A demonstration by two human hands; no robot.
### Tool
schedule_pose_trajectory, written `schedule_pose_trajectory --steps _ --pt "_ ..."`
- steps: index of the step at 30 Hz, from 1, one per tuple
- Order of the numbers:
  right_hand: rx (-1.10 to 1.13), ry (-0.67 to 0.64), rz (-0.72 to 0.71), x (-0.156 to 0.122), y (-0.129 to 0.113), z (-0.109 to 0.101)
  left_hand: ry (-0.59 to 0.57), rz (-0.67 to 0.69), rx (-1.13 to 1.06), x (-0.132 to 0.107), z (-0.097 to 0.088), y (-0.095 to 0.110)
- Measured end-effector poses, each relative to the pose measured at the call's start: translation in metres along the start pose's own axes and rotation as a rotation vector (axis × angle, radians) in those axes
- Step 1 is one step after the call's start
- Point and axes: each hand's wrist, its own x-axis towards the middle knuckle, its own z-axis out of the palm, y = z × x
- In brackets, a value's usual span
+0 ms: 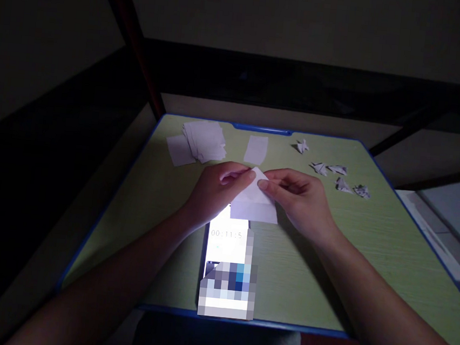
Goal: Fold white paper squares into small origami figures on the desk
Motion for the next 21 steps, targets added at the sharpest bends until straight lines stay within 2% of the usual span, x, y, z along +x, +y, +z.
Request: schedule_pose_trajectory --steps 3,10,16,18,21 --pt "-0.036 0.005 -0.026 0.0015 0.0 -0.0024 0.034 -0.015 -0.008 0.0006 -0.0006 -0.0018" --pt "-0.093 -0.077 -0.014 0.0032 -0.002 -0.0056 0.05 0.072 0.077 -0.0012 0.0022 -0.0059" --pt "-0.093 0.014 -0.051 0.0058 -0.0015 -0.0061 -0.049 -0.011 0.0 -0.001 0.0008 -0.0037" --pt "-0.094 0.036 -0.064 0.0056 -0.0019 -0.0054 -0.037 -0.026 0.025 -0.0011 0.0002 -0.0045" --pt "-0.072 0.008 -0.085 0.0038 -0.0027 -0.004 0.02 0.037 0.142 -0.0026 0.0007 -0.0058"
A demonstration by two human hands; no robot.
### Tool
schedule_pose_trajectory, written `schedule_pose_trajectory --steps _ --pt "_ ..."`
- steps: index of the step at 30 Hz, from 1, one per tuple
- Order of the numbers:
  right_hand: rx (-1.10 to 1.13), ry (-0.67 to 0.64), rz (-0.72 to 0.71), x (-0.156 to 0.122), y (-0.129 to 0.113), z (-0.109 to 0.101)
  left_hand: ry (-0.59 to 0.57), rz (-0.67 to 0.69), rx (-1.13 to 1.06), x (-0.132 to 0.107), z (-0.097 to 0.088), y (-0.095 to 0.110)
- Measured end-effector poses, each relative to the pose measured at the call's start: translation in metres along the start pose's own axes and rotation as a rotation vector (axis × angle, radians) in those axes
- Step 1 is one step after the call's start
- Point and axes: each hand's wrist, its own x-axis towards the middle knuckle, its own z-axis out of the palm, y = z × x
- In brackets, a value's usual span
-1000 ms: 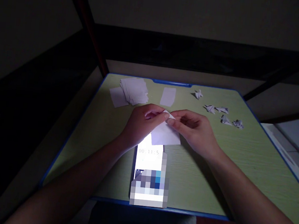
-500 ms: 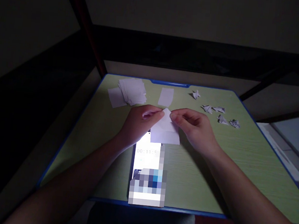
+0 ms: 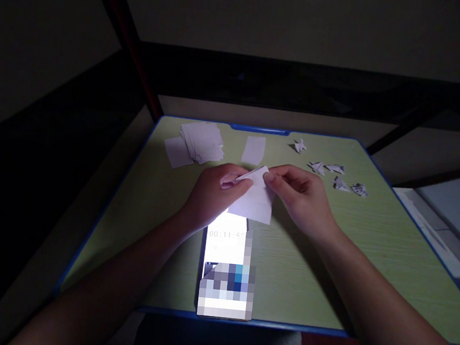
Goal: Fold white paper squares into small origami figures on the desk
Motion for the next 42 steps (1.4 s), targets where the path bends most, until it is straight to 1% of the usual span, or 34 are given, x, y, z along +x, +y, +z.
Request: schedule_pose_trajectory --steps 2,4,7,10,13,15,20,26,31,36,39,42 --pt "0.027 -0.028 -0.006 -0.001 -0.001 0.001 0.025 0.039 0.055 -0.002 0.001 0.001" --pt "0.04 -0.031 0.011 -0.002 -0.001 0.001 0.01 0.039 0.031 -0.003 0.003 0.003" --pt "0.025 0.006 0.03 -0.002 -0.001 0.0 -0.083 0.013 -0.061 -0.004 0.003 0.007" --pt "0.013 0.009 0.024 -0.001 0.001 0.0 -0.155 -0.02 -0.056 -0.003 0.002 0.01" --pt "0.012 0.001 0.02 -0.001 0.003 0.0 -0.14 -0.029 -0.023 -0.002 0.001 0.012" --pt "0.012 0.001 0.022 -0.001 0.004 0.0 -0.136 -0.022 -0.042 -0.002 0.001 0.012" --pt "0.005 -0.038 0.07 -0.002 0.003 -0.001 -0.166 -0.017 -0.069 -0.004 0.001 0.013" --pt "-0.013 -0.085 0.054 -0.002 0.0 -0.002 -0.159 0.005 0.026 -0.003 -0.001 0.015" --pt "-0.085 -0.073 -0.021 -0.002 0.001 -0.001 -0.099 0.014 0.027 -0.002 0.002 0.015" --pt "-0.148 -0.086 -0.076 -0.005 -0.001 0.001 -0.064 0.013 -0.021 -0.001 0.005 0.01" --pt "-0.127 -0.114 -0.049 -0.006 -0.002 0.0 -0.017 0.051 -0.087 0.0 0.005 0.006" --pt "-0.125 -0.141 -0.029 -0.005 -0.001 -0.001 0.006 0.057 -0.141 0.0 0.005 0.004"
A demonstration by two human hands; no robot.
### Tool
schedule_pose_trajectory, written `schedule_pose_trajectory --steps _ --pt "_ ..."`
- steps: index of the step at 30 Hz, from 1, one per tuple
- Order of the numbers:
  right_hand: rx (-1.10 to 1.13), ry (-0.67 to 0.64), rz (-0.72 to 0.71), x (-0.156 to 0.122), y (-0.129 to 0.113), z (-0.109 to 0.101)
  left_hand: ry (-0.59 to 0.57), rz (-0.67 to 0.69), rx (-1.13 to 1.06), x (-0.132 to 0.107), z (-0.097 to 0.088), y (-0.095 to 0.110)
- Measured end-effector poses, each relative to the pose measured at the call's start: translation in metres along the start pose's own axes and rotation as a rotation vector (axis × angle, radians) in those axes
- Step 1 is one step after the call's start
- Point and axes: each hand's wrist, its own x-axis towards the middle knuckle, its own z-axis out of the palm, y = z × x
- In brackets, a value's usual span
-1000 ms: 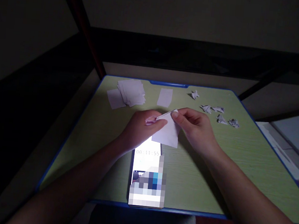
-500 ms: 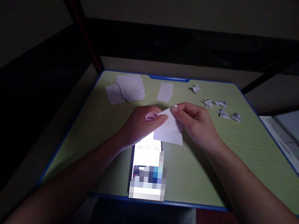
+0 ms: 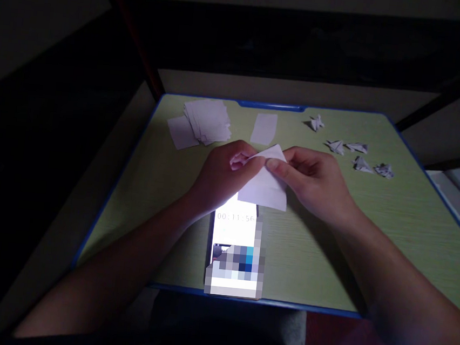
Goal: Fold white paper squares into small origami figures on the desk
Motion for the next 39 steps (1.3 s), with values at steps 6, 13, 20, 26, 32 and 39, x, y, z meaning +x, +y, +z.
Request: schedule_pose_trajectory --steps 6,13,20,26,32,39 --pt "-0.046 -0.043 -0.014 0.0 0.0017 -0.0006 0.006 0.011 0.038 0.0002 0.0002 0.0027" --pt "-0.09 -0.142 -0.022 -0.0044 -0.0022 0.0024 0.0 0.017 0.041 0.0008 -0.0001 0.0055" --pt "-0.066 -0.181 -0.025 -0.0063 -0.0015 0.0032 0.014 0.035 0.061 0.0009 0.0016 0.0062" --pt "-0.009 -0.184 0.007 -0.0079 -0.0058 0.0051 0.018 0.096 0.043 0.0008 0.0014 0.0053" --pt "-0.004 -0.001 0.006 -0.0052 -0.0049 0.001 -0.042 0.077 0.129 -0.0007 0.0015 0.0045" --pt "0.013 0.064 -0.034 -0.0019 -0.0041 -0.0014 -0.029 0.085 0.205 -0.0012 0.0016 0.0046"
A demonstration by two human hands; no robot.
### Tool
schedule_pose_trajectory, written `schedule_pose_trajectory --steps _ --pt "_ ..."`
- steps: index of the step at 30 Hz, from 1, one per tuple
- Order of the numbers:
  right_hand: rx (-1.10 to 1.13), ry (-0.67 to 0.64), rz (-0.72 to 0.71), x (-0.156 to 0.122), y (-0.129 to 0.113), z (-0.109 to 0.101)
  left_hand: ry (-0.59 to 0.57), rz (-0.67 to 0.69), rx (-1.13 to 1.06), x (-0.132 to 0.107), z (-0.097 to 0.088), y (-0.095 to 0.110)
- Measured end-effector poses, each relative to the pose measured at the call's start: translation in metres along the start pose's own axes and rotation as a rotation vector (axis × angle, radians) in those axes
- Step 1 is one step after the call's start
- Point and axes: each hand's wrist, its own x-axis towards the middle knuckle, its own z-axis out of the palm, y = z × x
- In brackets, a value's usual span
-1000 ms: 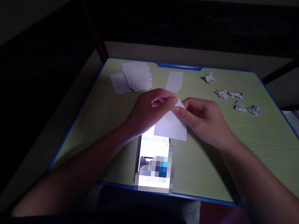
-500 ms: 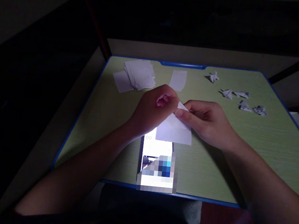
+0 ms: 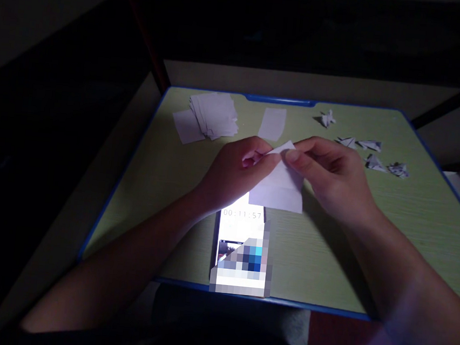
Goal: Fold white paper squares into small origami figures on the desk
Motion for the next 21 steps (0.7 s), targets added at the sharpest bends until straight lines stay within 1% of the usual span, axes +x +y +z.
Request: schedule_pose_trajectory --steps 2,5,9,12,15,21 --pt "-0.001 0.035 -0.002 0.001 0.001 -0.001 -0.003 -0.01 0.013 -0.001 0.0 0.001" --pt "0.006 0.044 0.018 0.001 0.003 -0.002 -0.023 -0.048 0.017 -0.001 -0.001 0.004" --pt "0.033 0.067 0.021 0.001 0.004 -0.001 -0.108 -0.094 -0.022 -0.001 -0.004 0.007" --pt "0.097 0.048 0.049 0.0 0.006 0.0 -0.16 -0.135 -0.123 -0.001 -0.006 0.007" --pt "0.183 0.045 0.048 0.0 0.009 0.001 -0.166 -0.144 -0.166 -0.001 -0.007 0.007" --pt "0.216 0.024 0.063 0.003 0.012 0.001 -0.158 -0.17 -0.135 -0.002 -0.005 0.005"
